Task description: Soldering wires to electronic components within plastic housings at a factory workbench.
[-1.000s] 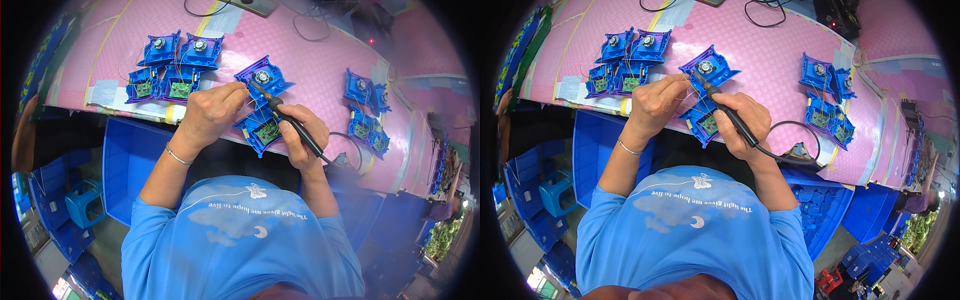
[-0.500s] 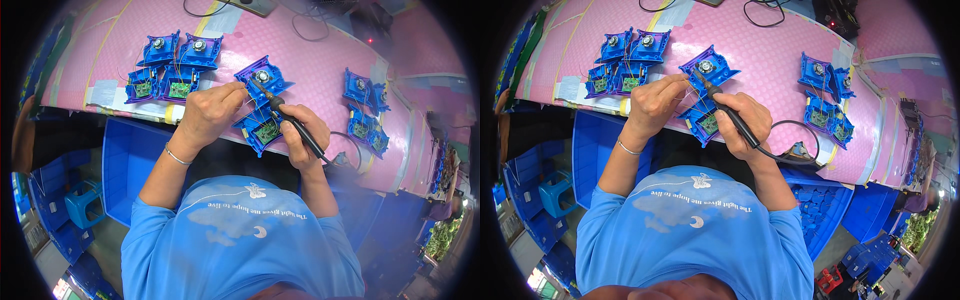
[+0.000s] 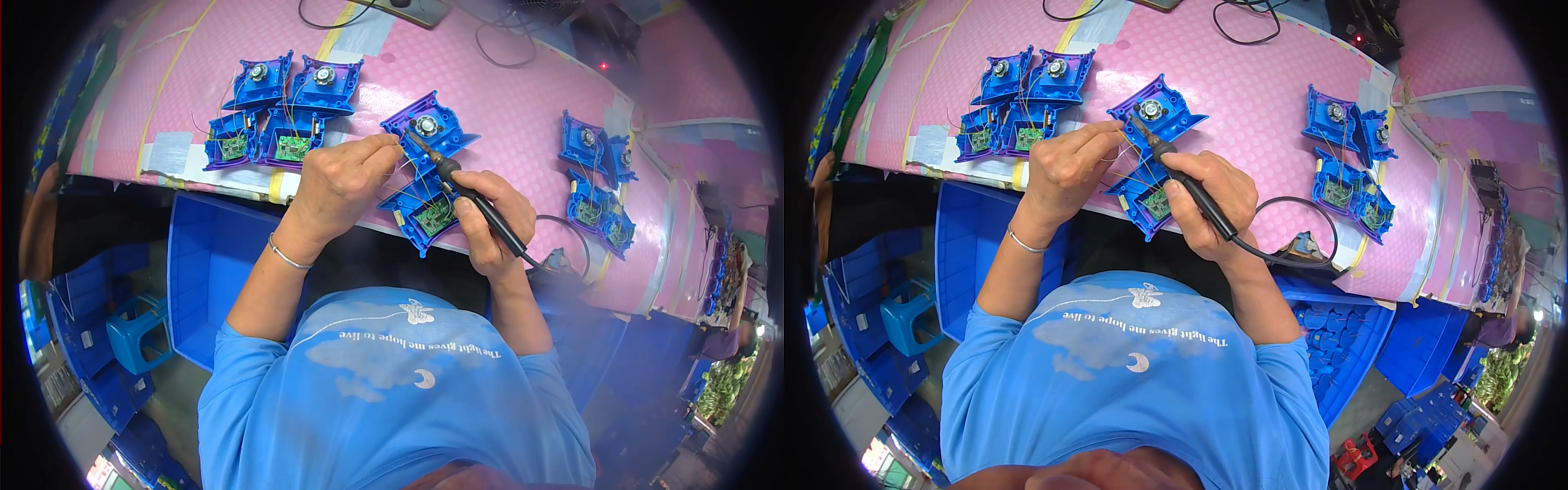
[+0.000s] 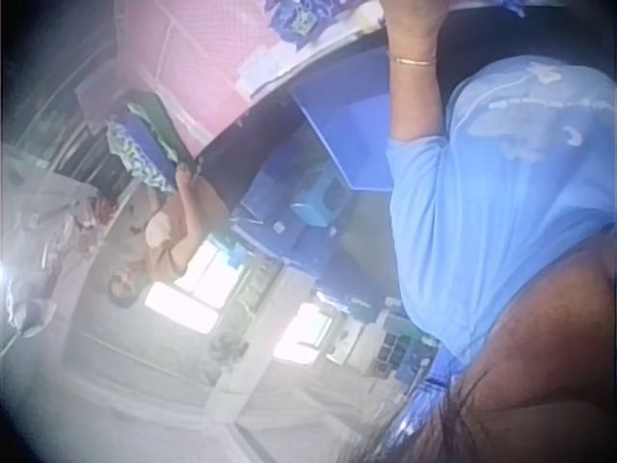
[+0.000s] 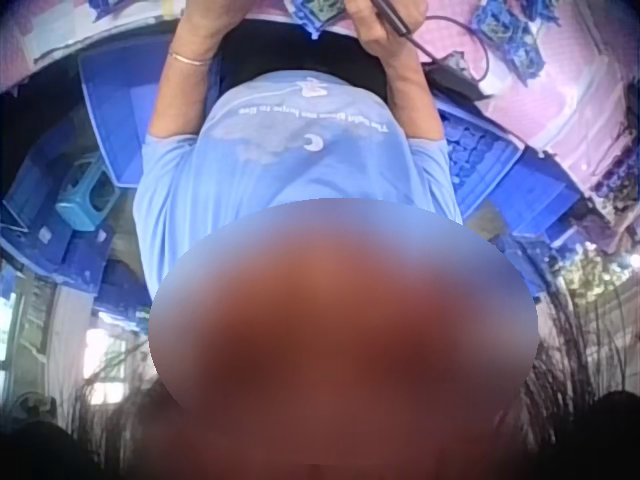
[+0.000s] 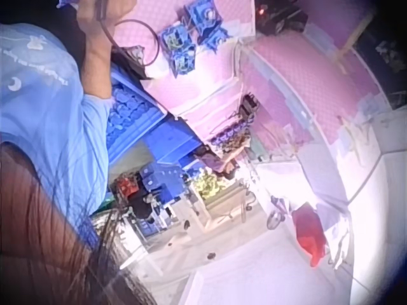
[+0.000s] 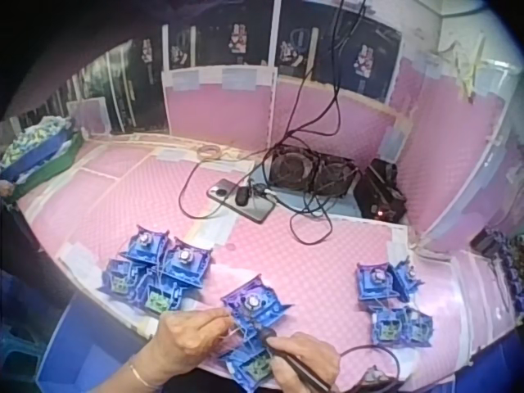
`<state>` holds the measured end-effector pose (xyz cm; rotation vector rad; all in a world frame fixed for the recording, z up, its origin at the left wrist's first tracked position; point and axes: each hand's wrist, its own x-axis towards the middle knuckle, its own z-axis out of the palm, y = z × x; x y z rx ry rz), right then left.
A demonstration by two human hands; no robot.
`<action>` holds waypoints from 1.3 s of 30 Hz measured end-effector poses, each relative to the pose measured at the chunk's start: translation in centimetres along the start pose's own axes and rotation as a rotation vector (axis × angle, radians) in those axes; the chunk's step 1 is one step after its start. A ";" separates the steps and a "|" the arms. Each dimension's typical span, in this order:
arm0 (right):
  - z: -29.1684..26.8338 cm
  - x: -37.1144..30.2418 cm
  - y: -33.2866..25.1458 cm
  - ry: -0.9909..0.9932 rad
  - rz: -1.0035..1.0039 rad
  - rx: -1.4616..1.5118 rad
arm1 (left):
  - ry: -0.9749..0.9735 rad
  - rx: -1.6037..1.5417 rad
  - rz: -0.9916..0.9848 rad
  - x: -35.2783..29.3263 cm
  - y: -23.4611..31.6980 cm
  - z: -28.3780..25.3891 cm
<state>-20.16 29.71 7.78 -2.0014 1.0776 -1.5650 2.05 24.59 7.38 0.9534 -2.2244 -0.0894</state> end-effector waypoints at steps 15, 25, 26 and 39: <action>-0.3 -0.1 -0.5 0.012 -0.003 0.025 | 0.001 -0.011 -0.017 0.1 0.1 0.0; -1.1 -0.6 -0.7 0.013 0.013 0.026 | 0.093 -0.029 -0.009 0.1 0.1 -0.1; -1.3 -0.7 -0.9 0.014 0.012 0.025 | 0.093 -0.029 -0.008 0.1 0.3 -0.2; -1.8 -1.1 -0.7 0.041 0.038 0.034 | -0.046 -0.048 0.075 0.3 0.6 -0.6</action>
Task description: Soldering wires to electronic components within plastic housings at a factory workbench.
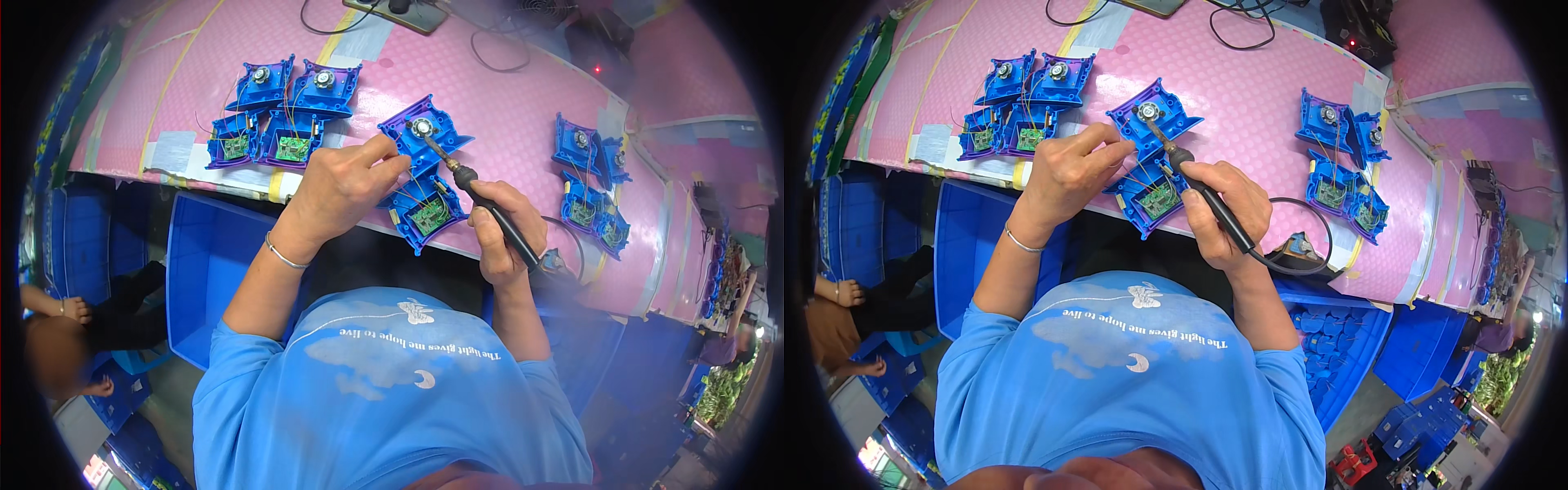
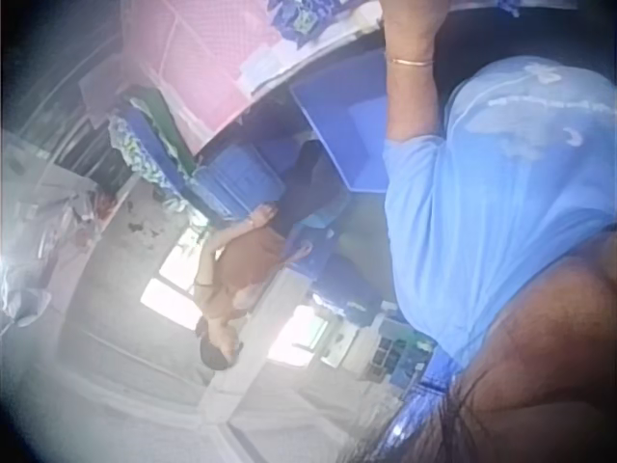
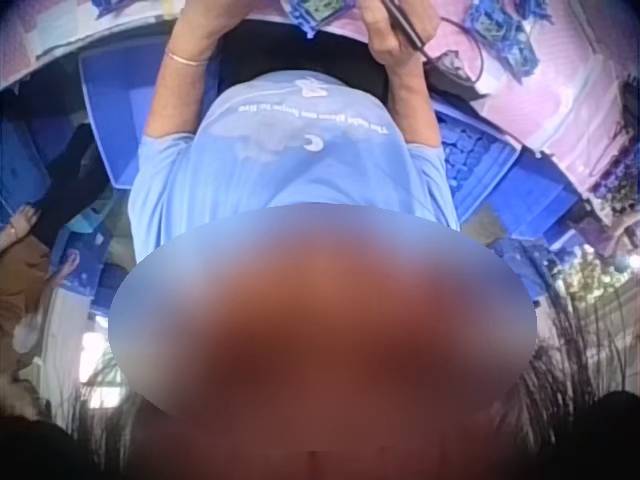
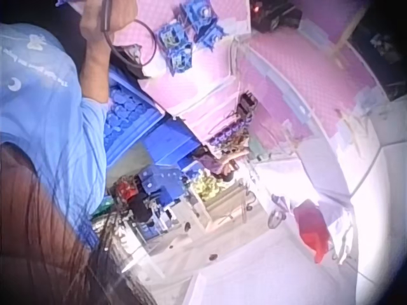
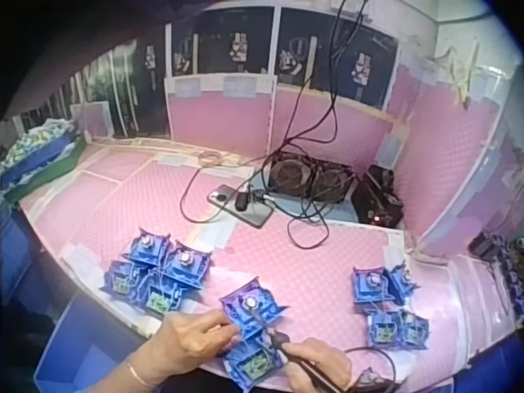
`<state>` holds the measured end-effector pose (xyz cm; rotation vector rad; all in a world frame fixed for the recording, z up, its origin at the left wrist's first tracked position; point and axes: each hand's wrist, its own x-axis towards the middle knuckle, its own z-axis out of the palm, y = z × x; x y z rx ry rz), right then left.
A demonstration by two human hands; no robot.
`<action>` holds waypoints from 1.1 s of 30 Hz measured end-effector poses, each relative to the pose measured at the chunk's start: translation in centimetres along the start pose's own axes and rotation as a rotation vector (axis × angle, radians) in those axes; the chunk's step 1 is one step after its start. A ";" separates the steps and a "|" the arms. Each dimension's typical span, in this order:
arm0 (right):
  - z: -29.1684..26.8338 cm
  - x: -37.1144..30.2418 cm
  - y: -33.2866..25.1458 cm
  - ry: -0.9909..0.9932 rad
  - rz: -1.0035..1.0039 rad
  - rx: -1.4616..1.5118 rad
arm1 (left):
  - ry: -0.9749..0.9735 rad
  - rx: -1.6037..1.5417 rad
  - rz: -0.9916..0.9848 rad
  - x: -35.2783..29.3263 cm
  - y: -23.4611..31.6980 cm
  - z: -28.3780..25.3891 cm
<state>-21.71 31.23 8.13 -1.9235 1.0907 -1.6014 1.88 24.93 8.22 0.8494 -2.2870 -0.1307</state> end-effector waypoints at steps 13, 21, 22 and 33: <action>0.3 0.1 0.2 -0.016 0.039 -0.012 | 0.045 0.022 0.084 0.5 -0.4 1.0; 0.5 0.3 0.4 -0.011 0.054 -0.012 | 0.085 0.086 0.109 0.5 -0.7 1.9; 0.5 0.3 0.4 -0.006 0.053 -0.006 | 0.086 0.093 0.110 0.5 -0.7 2.0; 0.4 0.4 0.6 -0.020 0.039 -0.012 | 0.062 0.106 0.100 0.6 -0.5 2.0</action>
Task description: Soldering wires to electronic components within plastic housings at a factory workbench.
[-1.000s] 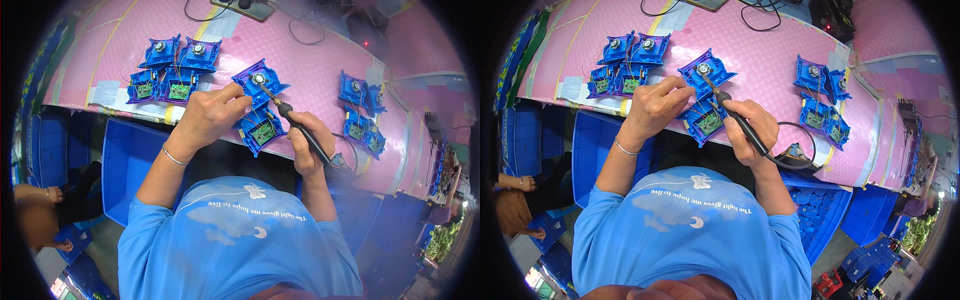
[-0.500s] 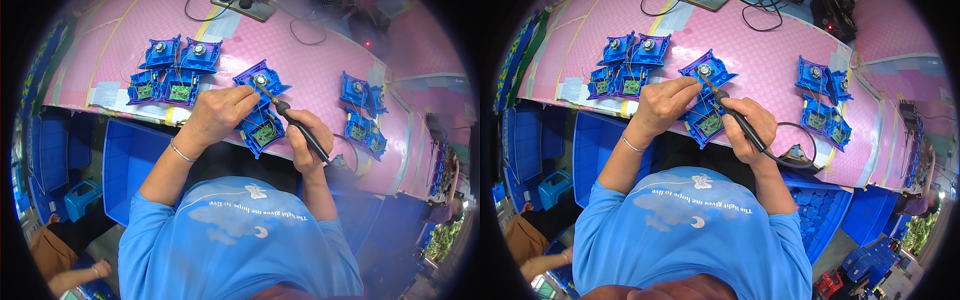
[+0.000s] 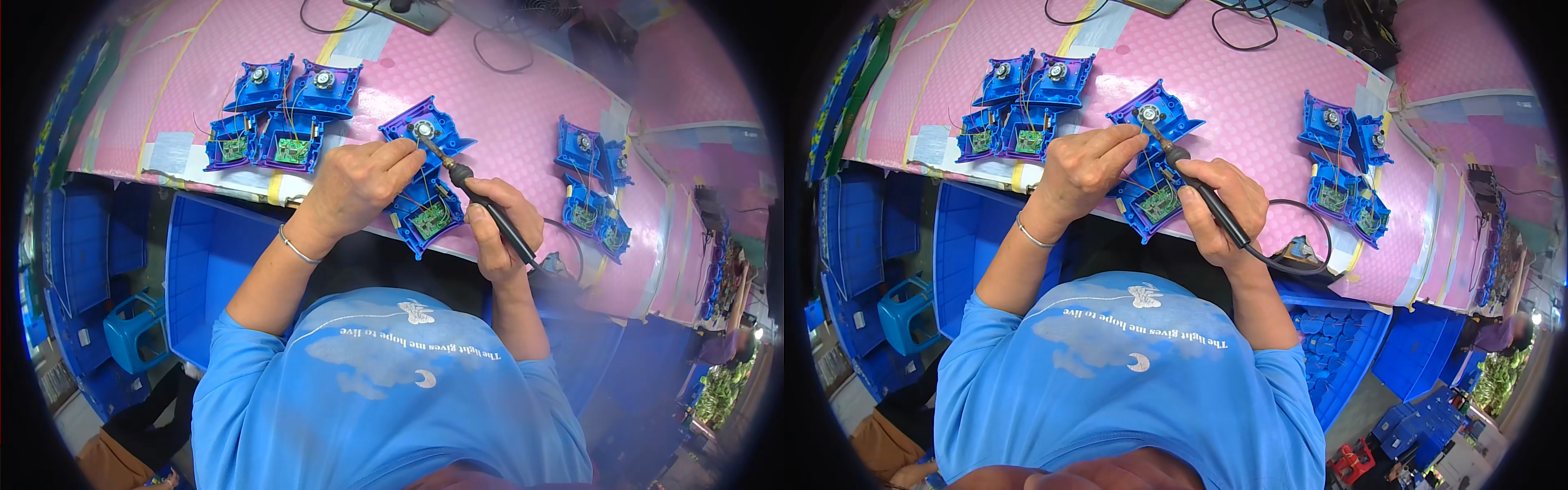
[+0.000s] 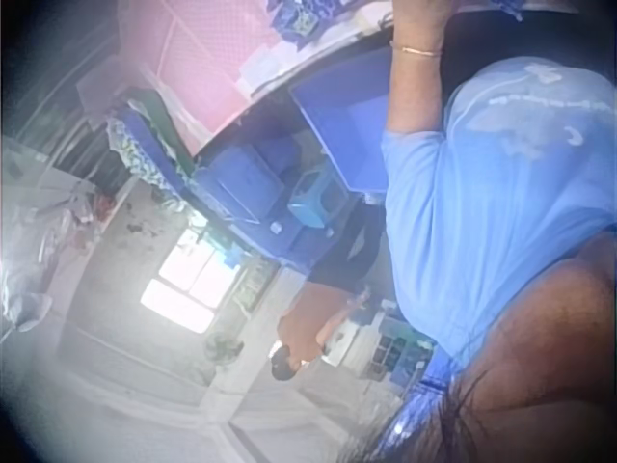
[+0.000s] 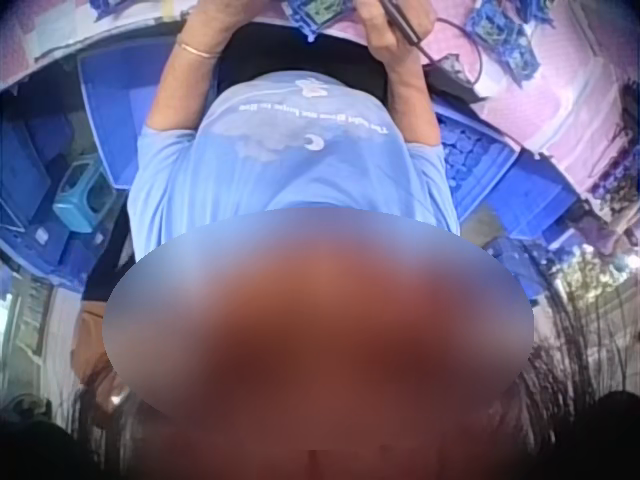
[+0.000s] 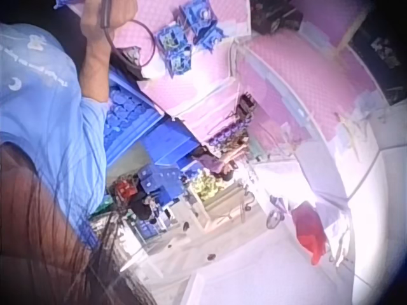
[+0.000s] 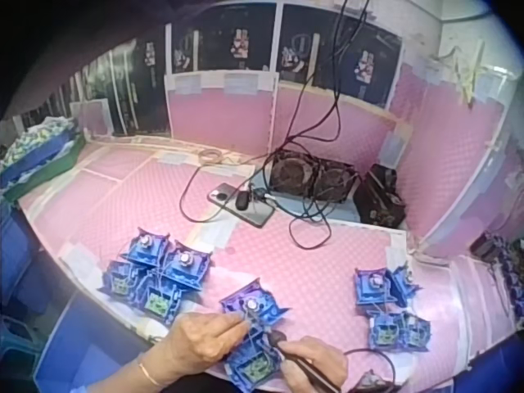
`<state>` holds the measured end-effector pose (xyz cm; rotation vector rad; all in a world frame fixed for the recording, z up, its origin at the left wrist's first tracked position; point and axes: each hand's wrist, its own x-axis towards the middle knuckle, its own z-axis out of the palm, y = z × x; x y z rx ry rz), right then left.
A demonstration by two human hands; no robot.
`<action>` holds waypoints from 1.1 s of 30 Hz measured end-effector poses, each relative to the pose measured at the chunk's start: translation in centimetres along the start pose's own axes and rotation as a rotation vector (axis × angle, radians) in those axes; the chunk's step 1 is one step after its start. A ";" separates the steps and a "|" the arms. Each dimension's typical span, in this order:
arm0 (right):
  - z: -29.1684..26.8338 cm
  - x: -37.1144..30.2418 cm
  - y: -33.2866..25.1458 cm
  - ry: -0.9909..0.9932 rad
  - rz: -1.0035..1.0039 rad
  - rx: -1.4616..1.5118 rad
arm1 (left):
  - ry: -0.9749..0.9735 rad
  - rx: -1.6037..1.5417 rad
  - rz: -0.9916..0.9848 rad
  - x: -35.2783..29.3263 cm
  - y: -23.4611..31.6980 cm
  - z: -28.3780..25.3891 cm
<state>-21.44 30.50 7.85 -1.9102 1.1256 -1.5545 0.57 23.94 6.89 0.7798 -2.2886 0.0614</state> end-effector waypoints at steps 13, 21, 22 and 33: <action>-0.2 0.2 0.2 -0.027 -0.029 0.014 | 0.000 0.014 -0.023 -0.1 0.2 0.1; -0.3 0.4 0.1 -0.071 -0.084 -0.014 | 0.000 0.019 -0.026 -0.2 0.3 0.0; -0.4 0.4 0.0 -0.096 -0.092 -0.016 | -0.004 0.016 -0.028 -0.2 0.3 0.0; -0.4 0.5 -0.1 -0.091 -0.105 -0.020 | -0.004 0.008 -0.029 -0.2 0.1 0.1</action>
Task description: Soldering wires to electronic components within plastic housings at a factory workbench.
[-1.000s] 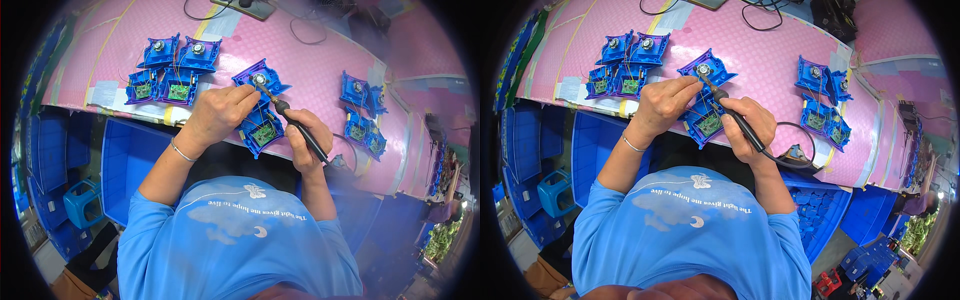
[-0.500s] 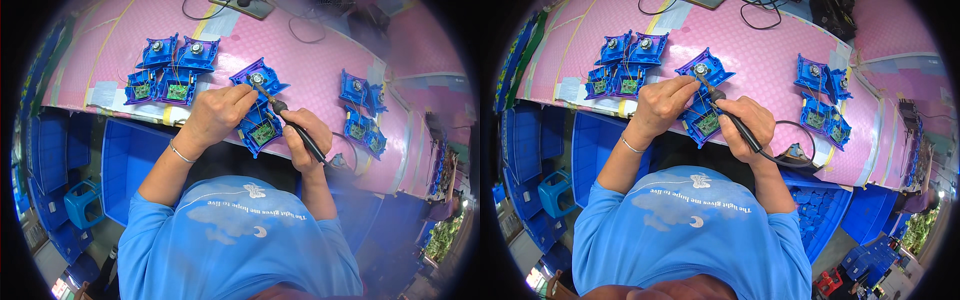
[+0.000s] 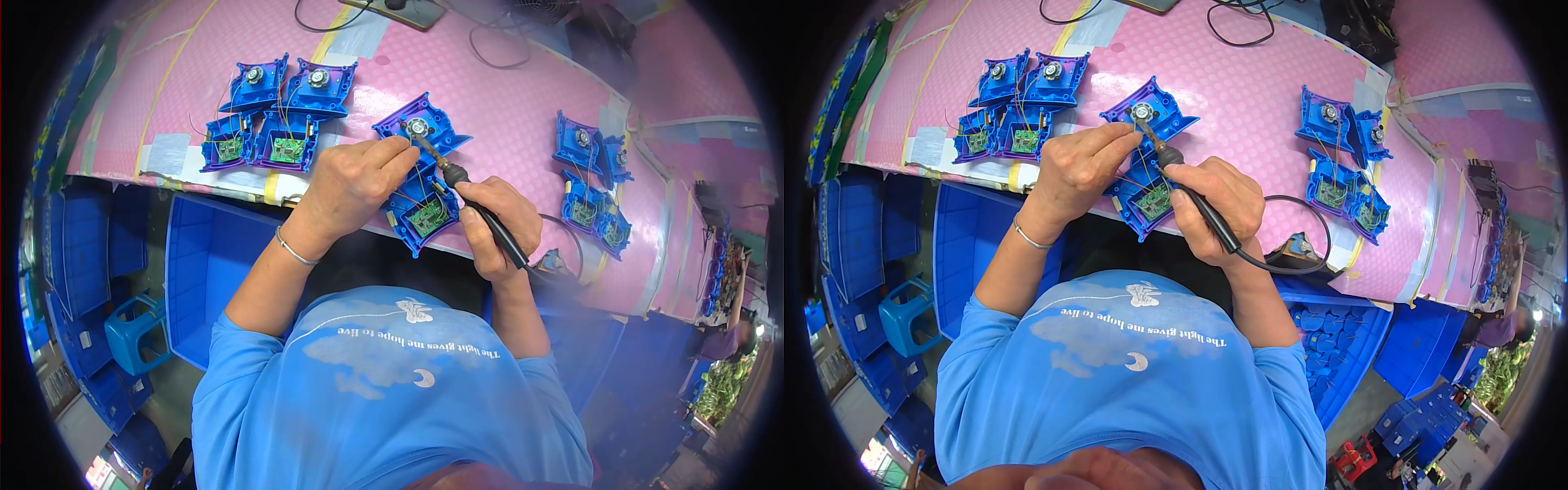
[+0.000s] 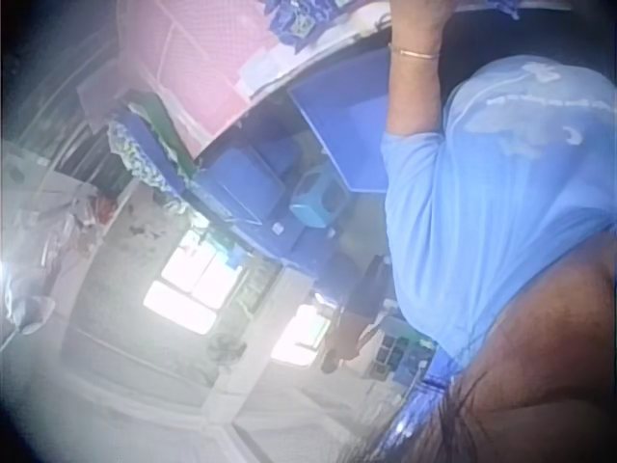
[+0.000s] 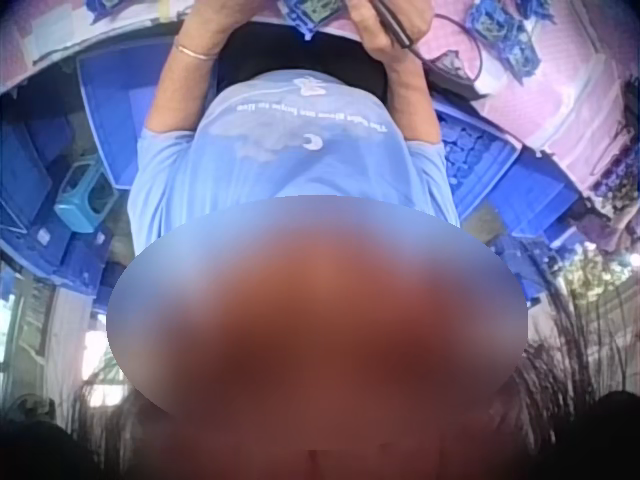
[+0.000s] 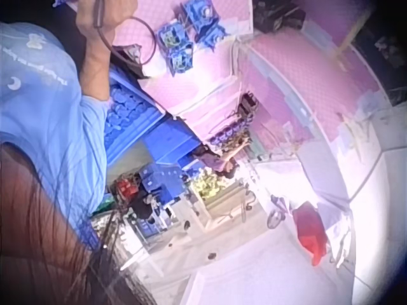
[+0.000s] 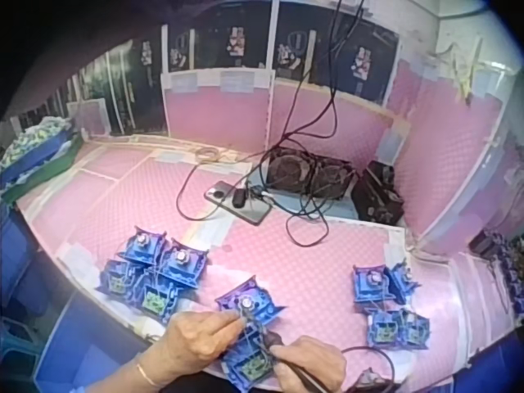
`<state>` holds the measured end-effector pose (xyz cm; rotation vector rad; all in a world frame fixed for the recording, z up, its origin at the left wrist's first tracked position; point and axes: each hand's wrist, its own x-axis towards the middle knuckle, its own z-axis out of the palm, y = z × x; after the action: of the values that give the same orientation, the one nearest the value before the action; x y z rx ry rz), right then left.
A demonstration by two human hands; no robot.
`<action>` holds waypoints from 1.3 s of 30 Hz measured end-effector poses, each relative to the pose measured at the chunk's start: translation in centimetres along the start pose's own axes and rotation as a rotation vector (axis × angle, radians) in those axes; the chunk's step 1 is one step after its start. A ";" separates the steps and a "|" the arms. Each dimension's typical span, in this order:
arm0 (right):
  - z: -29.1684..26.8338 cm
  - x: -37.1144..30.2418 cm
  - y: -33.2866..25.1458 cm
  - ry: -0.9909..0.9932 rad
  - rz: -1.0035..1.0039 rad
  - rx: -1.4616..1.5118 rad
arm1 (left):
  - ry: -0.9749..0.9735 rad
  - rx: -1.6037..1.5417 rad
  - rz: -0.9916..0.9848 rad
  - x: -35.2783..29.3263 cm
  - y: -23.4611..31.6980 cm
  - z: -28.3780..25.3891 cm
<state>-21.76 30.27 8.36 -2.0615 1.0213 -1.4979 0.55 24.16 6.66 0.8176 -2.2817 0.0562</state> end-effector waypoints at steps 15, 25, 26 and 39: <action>-0.2 -0.6 0.1 0.073 -0.014 0.061 | -0.040 -0.043 -0.037 0.2 0.2 -0.5; -0.5 -1.2 -0.3 0.103 0.026 0.095 | -0.011 -0.078 -0.080 0.4 0.4 -0.5; -0.6 -1.3 -0.4 0.104 0.029 0.093 | -0.010 -0.076 -0.076 0.3 0.5 -0.6; -3.0 -4.3 -1.9 0.313 0.190 0.147 | -0.212 -0.548 -0.424 -4.0 2.6 -5.3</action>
<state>-24.64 35.04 7.90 -1.6140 1.1455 -1.7709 4.49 29.80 8.59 1.0124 -2.0989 -0.8423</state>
